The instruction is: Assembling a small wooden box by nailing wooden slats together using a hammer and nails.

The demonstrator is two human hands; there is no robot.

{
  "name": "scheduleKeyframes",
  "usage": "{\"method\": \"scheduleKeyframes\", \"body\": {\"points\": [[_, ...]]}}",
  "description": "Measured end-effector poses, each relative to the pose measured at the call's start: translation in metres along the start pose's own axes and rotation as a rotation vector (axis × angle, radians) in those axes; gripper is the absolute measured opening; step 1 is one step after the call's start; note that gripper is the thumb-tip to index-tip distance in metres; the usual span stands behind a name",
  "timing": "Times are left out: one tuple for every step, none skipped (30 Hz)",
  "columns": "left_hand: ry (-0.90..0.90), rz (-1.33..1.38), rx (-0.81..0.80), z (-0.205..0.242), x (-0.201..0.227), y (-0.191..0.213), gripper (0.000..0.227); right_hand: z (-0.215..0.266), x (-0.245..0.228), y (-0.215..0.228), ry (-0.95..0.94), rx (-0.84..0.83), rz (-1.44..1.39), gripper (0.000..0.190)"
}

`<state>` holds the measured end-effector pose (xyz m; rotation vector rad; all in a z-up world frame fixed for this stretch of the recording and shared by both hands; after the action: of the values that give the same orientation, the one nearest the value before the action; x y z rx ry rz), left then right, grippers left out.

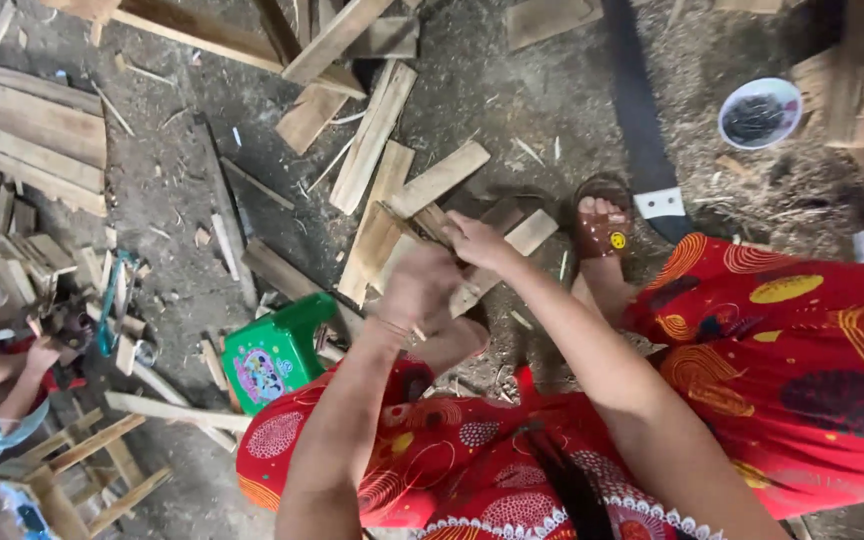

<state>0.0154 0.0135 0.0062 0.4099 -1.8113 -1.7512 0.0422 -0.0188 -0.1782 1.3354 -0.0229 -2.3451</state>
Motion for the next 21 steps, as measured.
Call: {"method": "scheduleKeyframes", "body": {"points": [[0.051, -0.256, 0.072, 0.000, -0.006, 0.017, 0.027, 0.001, -0.007, -0.009, 0.020, -0.046, -0.013, 0.059], [0.056, -0.254, 0.062, 0.016, -0.058, 0.000, 0.027, 0.008, -0.018, -0.009, 0.016, -0.055, -0.019, 0.059], [0.479, -0.029, 0.276, 0.053, -0.140, 0.000, 0.027, 0.014, -0.027, -0.003, -0.007, 0.000, -0.021, 0.058], [0.898, 0.200, 0.490, 0.113, -0.208, -0.020, 0.061, 0.022, -0.036, 0.004, -0.031, 0.055, -0.023, 0.058], [0.898, 0.196, 0.493, 0.112, -0.210, -0.017, 0.061, 0.019, -0.035, 0.000, -0.027, 0.054, -0.024, 0.058], [1.058, 0.416, 0.352, 0.118, -0.220, -0.039, 0.067, 0.015, -0.033, -0.004, -0.028, 0.043, -0.015, 0.058], [1.204, 0.636, 0.190, 0.127, -0.221, -0.063, 0.075, 0.015, -0.029, -0.011, -0.037, 0.032, -0.015, 0.058], [1.203, 0.630, 0.182, 0.121, -0.223, -0.065, 0.075, 0.012, -0.037, -0.007, -0.040, 0.032, -0.024, 0.058], [1.217, 0.733, 0.254, 0.115, -0.222, -0.069, 0.067, 0.013, -0.041, -0.004, -0.060, 0.010, 0.004, 0.060], [1.230, 0.835, 0.326, 0.109, -0.221, -0.073, 0.058, 0.014, -0.044, 0.000, -0.079, -0.012, 0.032, 0.061], [1.225, 0.839, 0.319, 0.106, -0.224, -0.078, 0.058, 0.019, -0.053, 0.010, -0.085, -0.006, 0.030, 0.061], [1.179, 0.953, 0.402, 0.099, -0.226, -0.080, 0.053, 0.026, -0.059, 0.016, -0.127, -0.050, -0.008, 0.066], [1.133, 1.062, 0.482, 0.096, -0.228, -0.080, 0.049, 0.033, -0.065, 0.019, -0.169, -0.098, -0.050, 0.070], [1.131, 1.063, 0.472, 0.091, -0.233, -0.085, 0.049, 0.024, -0.054, 0.015, -0.175, -0.095, -0.055, 0.070], [1.064, 1.086, 0.442, 0.085, -0.233, -0.086, 0.035, 0.016, -0.044, 0.006, -0.203, -0.126, -0.079, 0.071], [0.997, 1.107, 0.411, 0.080, -0.233, -0.086, 0.023, 0.009, -0.034, -0.004, -0.230, -0.156, -0.102, 0.073], [0.999, 1.097, 0.417, 0.073, -0.231, -0.076, 0.023, 0.006, -0.026, -0.008, -0.221, -0.161, -0.103, 0.073], [0.953, 1.050, 0.341, 0.062, -0.224, -0.067, 0.029, 0.002, -0.012, -0.005, -0.275, -0.080, -0.207, 0.073], [0.896, 1.005, 0.265, 0.046, -0.218, -0.060, 0.036, -0.002, 0.002, 0.002, -0.329, 0.011, -0.311, 0.076], [0.889, 0.999, 0.270, 0.029, -0.207, -0.036, 0.036, -0.003, 0.000, -0.002, -0.320, 0.015, -0.313, 0.076], [0.842, 0.944, 0.220, 0.008, -0.189, -0.019, 0.038, -0.001, 0.006, 0.002, -0.342, 0.113, -0.482, 0.066]]}}
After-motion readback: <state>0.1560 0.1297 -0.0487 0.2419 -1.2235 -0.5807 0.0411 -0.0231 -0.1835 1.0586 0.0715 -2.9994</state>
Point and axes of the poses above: each hand's wrist, its own z-axis away from the middle knuckle, its own y-axis out of the back of the hand, x = y × z, the point moved 10 cm from there along -z, towards the middle knuckle, and after that the axes turned 5 degrees about x, right-handed, at the moved point
